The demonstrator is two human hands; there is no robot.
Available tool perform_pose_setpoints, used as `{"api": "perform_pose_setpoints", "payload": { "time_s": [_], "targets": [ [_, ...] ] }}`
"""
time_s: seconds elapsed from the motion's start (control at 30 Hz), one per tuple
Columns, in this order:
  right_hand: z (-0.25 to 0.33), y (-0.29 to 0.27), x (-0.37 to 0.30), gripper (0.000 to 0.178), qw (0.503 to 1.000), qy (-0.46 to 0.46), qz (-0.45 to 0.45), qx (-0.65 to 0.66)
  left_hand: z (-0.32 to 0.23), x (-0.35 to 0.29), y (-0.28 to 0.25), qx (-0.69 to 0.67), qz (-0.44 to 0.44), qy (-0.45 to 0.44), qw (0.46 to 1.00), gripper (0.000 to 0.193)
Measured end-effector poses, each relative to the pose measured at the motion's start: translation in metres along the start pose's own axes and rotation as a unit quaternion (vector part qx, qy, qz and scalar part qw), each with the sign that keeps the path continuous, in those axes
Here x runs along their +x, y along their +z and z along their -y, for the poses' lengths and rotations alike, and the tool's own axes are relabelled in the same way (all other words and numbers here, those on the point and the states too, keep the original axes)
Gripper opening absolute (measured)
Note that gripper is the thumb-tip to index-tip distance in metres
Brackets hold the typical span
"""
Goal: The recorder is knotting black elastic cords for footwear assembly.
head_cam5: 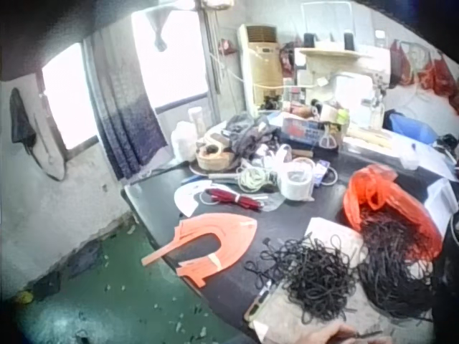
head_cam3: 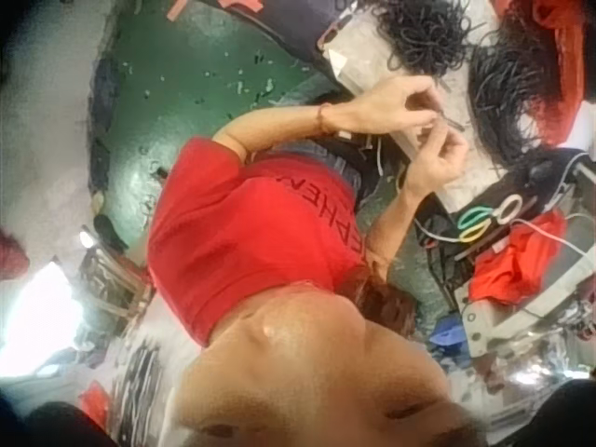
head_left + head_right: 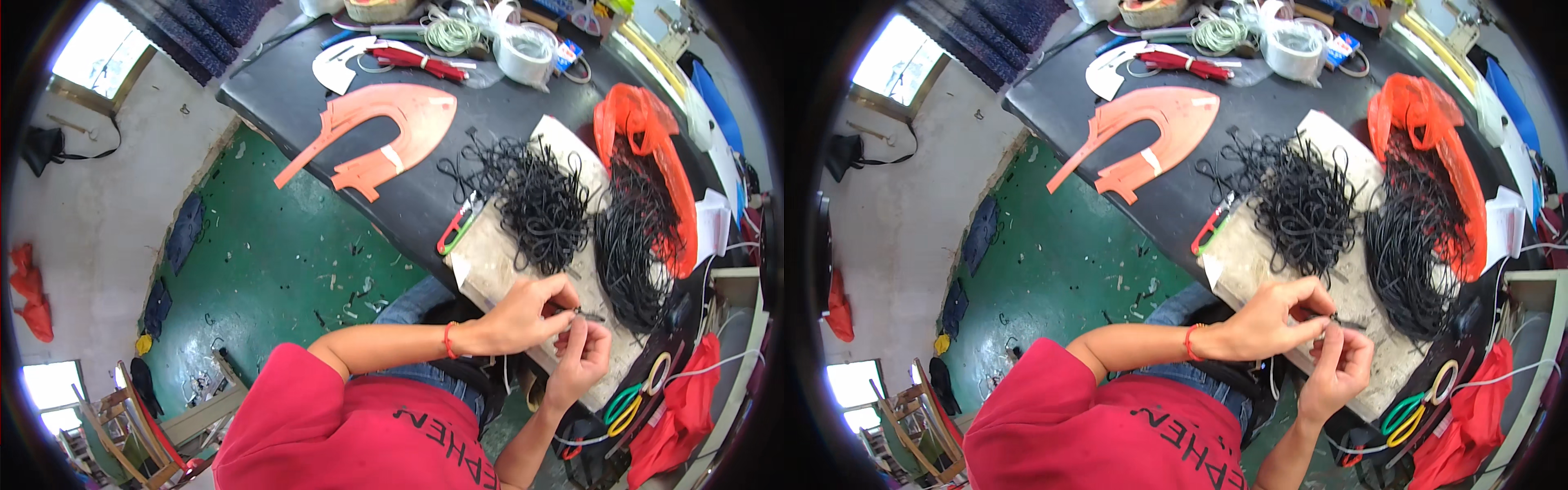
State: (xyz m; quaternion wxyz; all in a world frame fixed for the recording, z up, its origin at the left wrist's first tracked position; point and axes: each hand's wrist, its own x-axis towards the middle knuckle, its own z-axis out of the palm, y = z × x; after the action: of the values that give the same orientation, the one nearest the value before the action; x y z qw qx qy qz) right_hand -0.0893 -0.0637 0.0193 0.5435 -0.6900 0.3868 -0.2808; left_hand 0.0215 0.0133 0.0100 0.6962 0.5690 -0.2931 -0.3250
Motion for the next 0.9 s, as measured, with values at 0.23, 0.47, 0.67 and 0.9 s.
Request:
{"api": "perform_pose_setpoints", "payload": {
  "time_s": [0.23,0.47,0.67,0.9],
  "targets": [
    [0.000,-0.007,0.011,0.014,0.947,-0.233,0.085,-0.203,-0.008,0.002,-0.017,0.100,0.133,0.019,0.986,0.043],
    [-0.013,-0.009,0.003,0.010,0.980,0.061,0.078,0.175,-0.007,-0.003,-0.019,0.119,0.201,0.015,0.972,0.043],
    [-0.021,0.001,-0.001,0.014,0.988,0.025,0.005,0.154,0.000,-0.004,-0.009,-0.001,0.165,-0.070,0.984,0.025],
    [-0.016,0.006,0.010,0.025,0.993,0.033,-0.005,0.115,-0.010,-0.004,-0.017,0.042,0.172,-0.107,0.978,0.021]
  ]
}}
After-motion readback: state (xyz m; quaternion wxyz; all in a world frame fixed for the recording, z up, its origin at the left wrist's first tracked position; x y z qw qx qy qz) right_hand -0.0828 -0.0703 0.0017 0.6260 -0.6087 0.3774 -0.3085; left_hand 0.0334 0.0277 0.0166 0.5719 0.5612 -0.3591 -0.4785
